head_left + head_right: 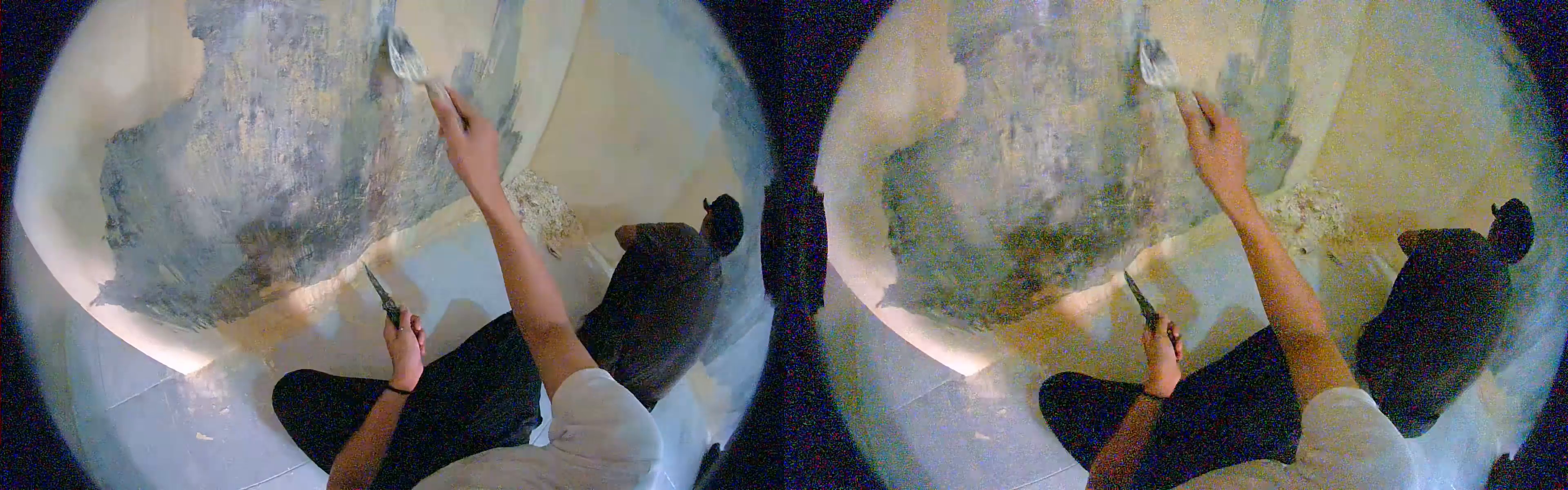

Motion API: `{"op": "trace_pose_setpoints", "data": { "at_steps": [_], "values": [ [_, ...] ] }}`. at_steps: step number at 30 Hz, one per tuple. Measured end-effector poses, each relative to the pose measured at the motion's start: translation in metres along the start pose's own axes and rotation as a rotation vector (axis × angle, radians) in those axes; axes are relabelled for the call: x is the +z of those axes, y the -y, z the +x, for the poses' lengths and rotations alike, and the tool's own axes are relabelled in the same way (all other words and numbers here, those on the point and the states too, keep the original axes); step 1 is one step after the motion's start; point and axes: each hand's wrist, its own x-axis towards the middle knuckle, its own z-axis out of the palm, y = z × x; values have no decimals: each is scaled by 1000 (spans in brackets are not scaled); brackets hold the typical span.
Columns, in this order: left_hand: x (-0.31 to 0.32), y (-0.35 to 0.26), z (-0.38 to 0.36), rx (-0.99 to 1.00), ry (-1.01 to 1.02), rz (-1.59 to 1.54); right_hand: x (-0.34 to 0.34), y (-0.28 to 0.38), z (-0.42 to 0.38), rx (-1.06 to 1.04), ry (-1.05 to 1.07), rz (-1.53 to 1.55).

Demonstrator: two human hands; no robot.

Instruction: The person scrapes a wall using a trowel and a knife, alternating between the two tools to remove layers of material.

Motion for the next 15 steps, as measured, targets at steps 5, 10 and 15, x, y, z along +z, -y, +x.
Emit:
{"op": "trace_pose_setpoints", "data": {
  "at_steps": [5, 10, 15],
  "values": [
    [0, -6, 1, 0, -4, -59, -1, -11, -41, 84, 78, -29],
    [0, -5, 0, -5, 24, -44, 7, -13, -9, 50, 27, -41],
    [-1, -12, 1, 33, 6, -91, -5, -8, -48, 216, 122, -31]
  ]
}}
